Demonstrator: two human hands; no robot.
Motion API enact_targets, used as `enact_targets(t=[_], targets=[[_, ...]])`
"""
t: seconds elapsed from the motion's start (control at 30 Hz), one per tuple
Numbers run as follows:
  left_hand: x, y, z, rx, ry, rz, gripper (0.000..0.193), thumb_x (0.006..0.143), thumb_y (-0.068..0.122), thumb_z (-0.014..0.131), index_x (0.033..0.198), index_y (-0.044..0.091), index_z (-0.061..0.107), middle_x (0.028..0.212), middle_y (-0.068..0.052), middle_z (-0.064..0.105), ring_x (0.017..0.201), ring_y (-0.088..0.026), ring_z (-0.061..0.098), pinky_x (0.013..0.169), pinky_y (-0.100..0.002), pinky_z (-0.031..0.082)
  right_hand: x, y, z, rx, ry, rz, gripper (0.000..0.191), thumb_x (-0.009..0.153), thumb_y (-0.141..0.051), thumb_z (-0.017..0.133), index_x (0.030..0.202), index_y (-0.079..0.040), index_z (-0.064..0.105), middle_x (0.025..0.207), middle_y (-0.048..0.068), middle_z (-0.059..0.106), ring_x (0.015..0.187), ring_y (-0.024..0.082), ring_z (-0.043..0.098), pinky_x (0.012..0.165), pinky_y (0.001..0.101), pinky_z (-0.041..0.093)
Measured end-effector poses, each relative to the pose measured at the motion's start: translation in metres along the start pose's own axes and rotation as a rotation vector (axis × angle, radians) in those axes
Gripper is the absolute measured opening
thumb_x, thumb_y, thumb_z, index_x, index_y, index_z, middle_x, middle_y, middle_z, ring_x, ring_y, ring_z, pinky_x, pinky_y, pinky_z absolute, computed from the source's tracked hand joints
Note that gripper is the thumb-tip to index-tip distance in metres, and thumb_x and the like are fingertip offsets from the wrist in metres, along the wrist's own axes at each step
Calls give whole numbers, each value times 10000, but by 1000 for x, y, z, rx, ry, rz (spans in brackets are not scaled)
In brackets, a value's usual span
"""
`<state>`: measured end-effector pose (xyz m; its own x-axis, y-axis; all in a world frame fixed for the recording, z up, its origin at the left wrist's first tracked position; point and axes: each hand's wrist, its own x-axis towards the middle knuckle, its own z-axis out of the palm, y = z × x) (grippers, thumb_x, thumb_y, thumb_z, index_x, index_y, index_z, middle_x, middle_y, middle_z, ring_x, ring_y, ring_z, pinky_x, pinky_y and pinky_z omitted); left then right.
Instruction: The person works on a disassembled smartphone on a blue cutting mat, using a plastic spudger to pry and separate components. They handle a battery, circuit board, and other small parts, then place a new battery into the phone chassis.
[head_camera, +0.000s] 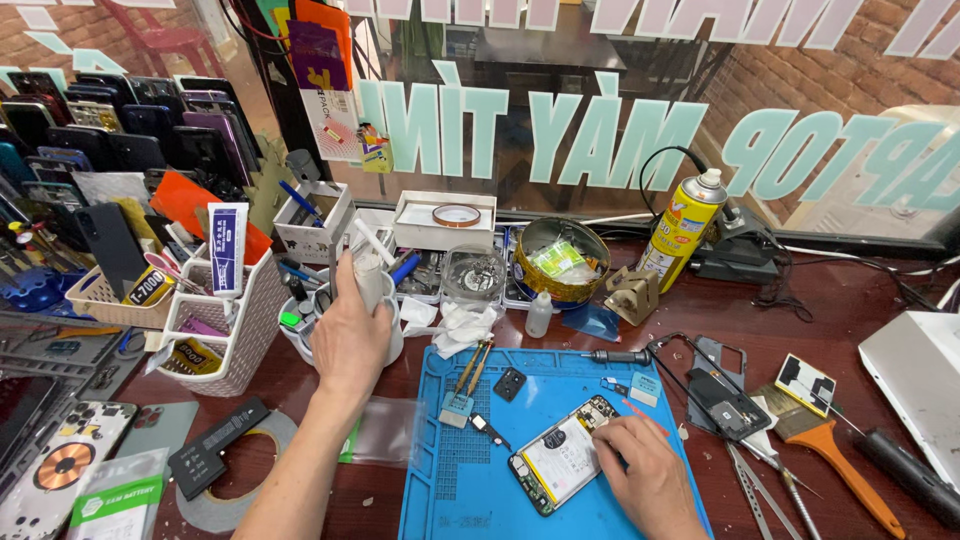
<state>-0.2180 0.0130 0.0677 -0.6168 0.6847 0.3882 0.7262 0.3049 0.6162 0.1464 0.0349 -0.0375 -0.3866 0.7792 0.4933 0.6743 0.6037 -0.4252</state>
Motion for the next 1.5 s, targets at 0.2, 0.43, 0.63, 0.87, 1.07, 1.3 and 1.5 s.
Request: enact_targets(t=[0.2, 0.43, 0.63, 0.87, 1.07, 1.3, 1.5], targets=[[-28, 18, -6, -41, 417, 447, 885, 765, 167, 794, 1486, -73, 340, 1226, -290, 600, 1120, -431, 597, 972, -499, 471, -1, -1, -1, -60, -128, 81, 192, 769, -168, 788, 949, -139, 728, 937, -1, 702, 937, 200, 699, 791, 357, 556], [-94, 47, 41, -493, -300, 247, 479, 811, 131, 767, 1256, 22, 629, 1079, -140, 716, 919, -268, 717, 809, -387, 570, 4, -6, -5, -139, -177, 32, 164, 772, -184, 781, 922, -141, 731, 942, -4, 695, 926, 198, 693, 774, 355, 557], [-150, 54, 66, -466, -765, 271, 337, 856, 162, 745, 1170, 53, 689, 1086, -128, 720, 1025, -295, 688, 872, -400, 547, 14, -4, -14, -157, -372, 24, 139, 806, -202, 748, 937, -159, 765, 959, -10, 705, 937, 209, 682, 851, 383, 535], [-155, 48, 66, -420, -762, 303, 267, 857, 174, 750, 1096, 58, 725, 1042, -130, 720, 1021, -309, 675, 905, -417, 515, 6, -5, -15, -204, -444, 24, 231, 829, -261, 740, 1039, -176, 790, 1003, -11, 689, 960, 187, 669, 848, 366, 541], [-154, 43, 64, -441, -775, 310, 273, 859, 163, 746, 1098, 34, 715, 1025, -162, 708, 989, -323, 685, 892, -427, 529, -1, -5, -8, -269, -392, 30, 318, 801, -318, 765, 1092, -193, 801, 1010, 1, 679, 935, 172, 661, 818, 354, 554], [-146, 26, 60, -457, -685, 304, 223, 855, 161, 742, 1031, 25, 726, 978, -156, 737, 930, -320, 715, 836, -431, 552, 7, -16, -2, -374, -445, 160, 247, 825, -343, 758, 1038, -229, 808, 1021, -34, 671, 959, 155, 660, 851, 331, 562], [-89, -2, 23, -448, -69, 181, 108, 859, 121, 710, 925, 45, 749, 887, -127, 757, 797, -286, 734, 700, -376, 569, 22, -48, 26, -47, -203, 177, 167, 834, -266, 756, 965, -166, 781, 853, 13, 755, 823, 214, 739, 734, 362, 590]])
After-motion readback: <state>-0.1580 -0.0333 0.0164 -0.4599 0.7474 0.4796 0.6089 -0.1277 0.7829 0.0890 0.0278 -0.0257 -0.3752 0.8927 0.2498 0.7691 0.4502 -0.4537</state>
